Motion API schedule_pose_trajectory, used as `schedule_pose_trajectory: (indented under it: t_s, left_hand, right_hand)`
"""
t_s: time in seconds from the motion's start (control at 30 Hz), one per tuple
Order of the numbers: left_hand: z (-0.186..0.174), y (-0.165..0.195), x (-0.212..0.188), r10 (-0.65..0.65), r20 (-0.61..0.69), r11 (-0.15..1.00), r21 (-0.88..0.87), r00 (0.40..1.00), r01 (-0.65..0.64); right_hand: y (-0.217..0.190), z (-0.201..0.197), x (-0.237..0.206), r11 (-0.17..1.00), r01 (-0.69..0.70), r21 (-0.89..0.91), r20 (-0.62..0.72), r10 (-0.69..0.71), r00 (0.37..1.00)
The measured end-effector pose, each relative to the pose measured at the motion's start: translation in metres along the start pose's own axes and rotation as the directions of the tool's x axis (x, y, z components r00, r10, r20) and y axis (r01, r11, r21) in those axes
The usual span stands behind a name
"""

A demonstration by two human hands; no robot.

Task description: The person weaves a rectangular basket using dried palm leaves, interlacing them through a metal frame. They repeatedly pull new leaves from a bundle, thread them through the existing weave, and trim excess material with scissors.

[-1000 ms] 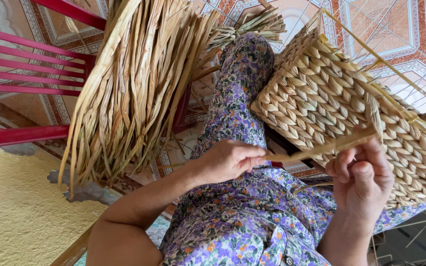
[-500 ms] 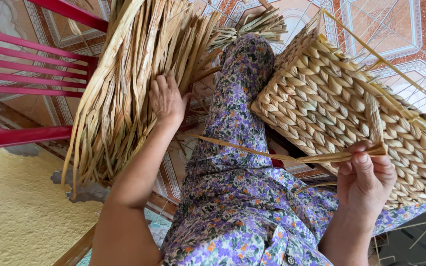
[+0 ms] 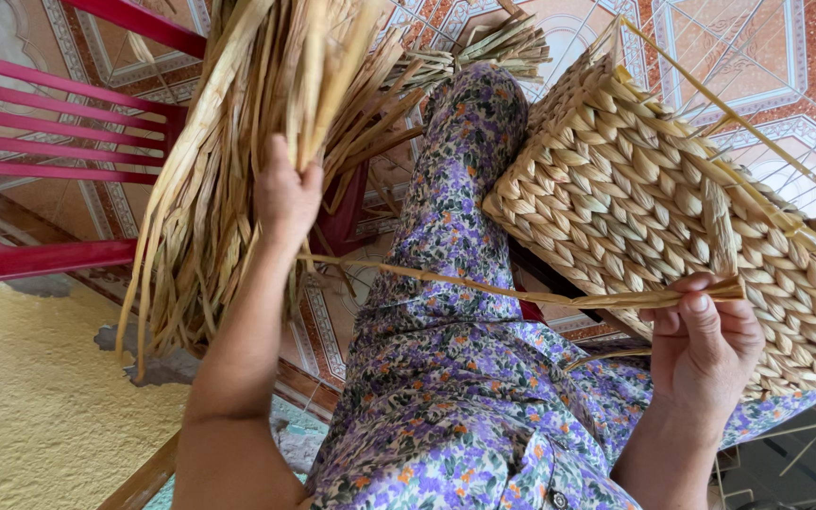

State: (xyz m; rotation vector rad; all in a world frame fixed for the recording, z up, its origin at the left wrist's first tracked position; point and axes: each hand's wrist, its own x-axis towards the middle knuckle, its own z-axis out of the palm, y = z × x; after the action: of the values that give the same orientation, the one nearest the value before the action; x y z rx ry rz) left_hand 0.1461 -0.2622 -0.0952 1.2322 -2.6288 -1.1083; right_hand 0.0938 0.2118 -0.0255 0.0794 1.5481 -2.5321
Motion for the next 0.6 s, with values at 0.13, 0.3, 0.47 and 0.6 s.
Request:
schedule_pose_trajectory:
  t_s: [0.13, 0.3, 0.47, 0.6]
  left_hand:
    - [-0.069, 0.013, 0.000, -0.189, 0.057, 0.981, -0.024, 0.980, 0.191]
    - [-0.162, 0.013, 0.011, 0.205, -0.066, 0.852, 0.504, 0.977, -0.145]
    - [-0.153, -0.005, 0.053, 0.437, -0.070, 0.665, 0.696, 0.897, -0.269]
    - [-0.081, -0.022, 0.083, 0.326, -0.040, 0.747, 0.623, 0.945, -0.232]
  right_hand:
    - [0.000, 0.000, 0.001, 1.000, 0.004, -0.016, 0.006, -0.004, 1.000]
    - [0.002, 0.004, 0.002, 1.000, -0.016, -0.005, 0.048, 0.016, 0.999]
    - [0.009, 0.017, 0.009, 0.999, 0.001, -0.039, 0.085, 0.002, 0.996]
    - [0.013, 0.030, 0.016, 0.998, -0.017, -0.063, 0.092, 0.023, 0.995]
